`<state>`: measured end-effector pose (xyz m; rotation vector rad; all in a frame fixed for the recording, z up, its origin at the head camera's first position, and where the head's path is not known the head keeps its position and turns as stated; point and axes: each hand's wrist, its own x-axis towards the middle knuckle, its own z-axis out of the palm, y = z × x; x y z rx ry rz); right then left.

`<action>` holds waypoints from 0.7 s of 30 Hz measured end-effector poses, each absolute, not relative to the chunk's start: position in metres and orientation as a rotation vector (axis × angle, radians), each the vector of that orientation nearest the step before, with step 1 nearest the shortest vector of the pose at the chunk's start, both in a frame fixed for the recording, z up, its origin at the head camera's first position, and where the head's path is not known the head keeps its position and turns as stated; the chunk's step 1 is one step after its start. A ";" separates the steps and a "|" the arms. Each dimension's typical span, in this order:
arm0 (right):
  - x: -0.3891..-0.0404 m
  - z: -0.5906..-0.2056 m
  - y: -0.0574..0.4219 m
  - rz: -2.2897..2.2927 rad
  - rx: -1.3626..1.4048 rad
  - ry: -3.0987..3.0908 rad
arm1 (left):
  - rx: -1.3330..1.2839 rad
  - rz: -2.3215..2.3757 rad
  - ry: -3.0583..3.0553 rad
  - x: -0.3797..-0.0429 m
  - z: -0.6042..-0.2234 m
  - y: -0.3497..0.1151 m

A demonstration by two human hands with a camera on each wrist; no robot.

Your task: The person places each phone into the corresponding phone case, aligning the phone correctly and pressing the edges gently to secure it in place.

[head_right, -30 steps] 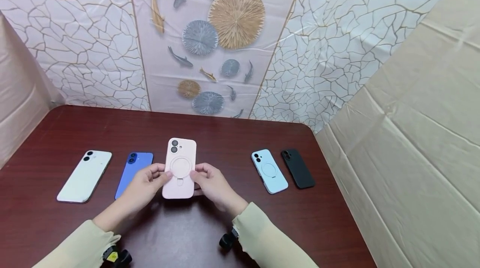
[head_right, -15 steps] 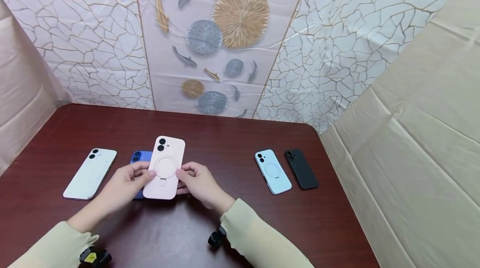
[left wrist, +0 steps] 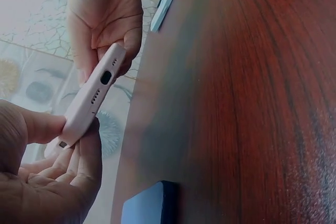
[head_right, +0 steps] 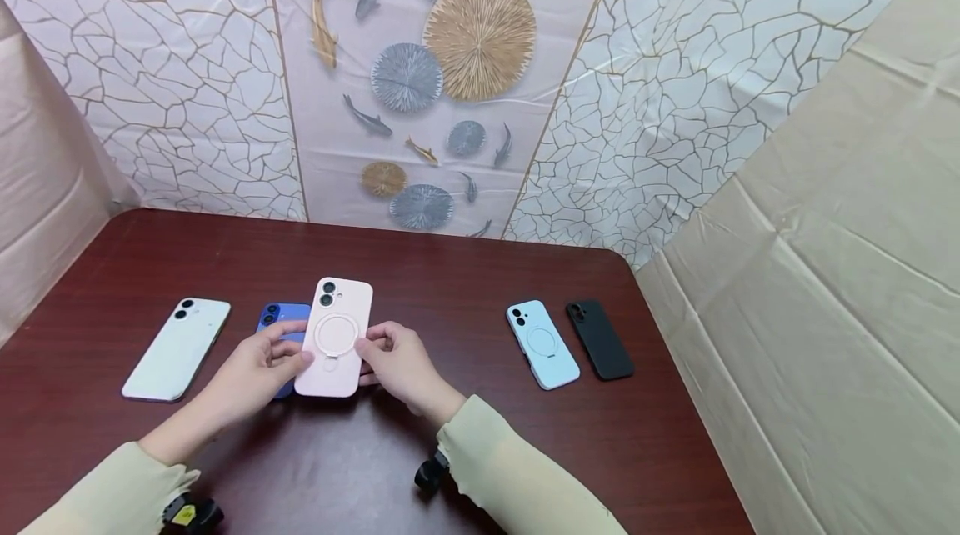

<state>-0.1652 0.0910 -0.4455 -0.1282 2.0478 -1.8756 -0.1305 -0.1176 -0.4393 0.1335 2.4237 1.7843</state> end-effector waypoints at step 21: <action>-0.171 -0.446 0.095 -1.653 -0.195 2.282 | 0.123 1.612 2.583 -0.132 -0.452 -0.100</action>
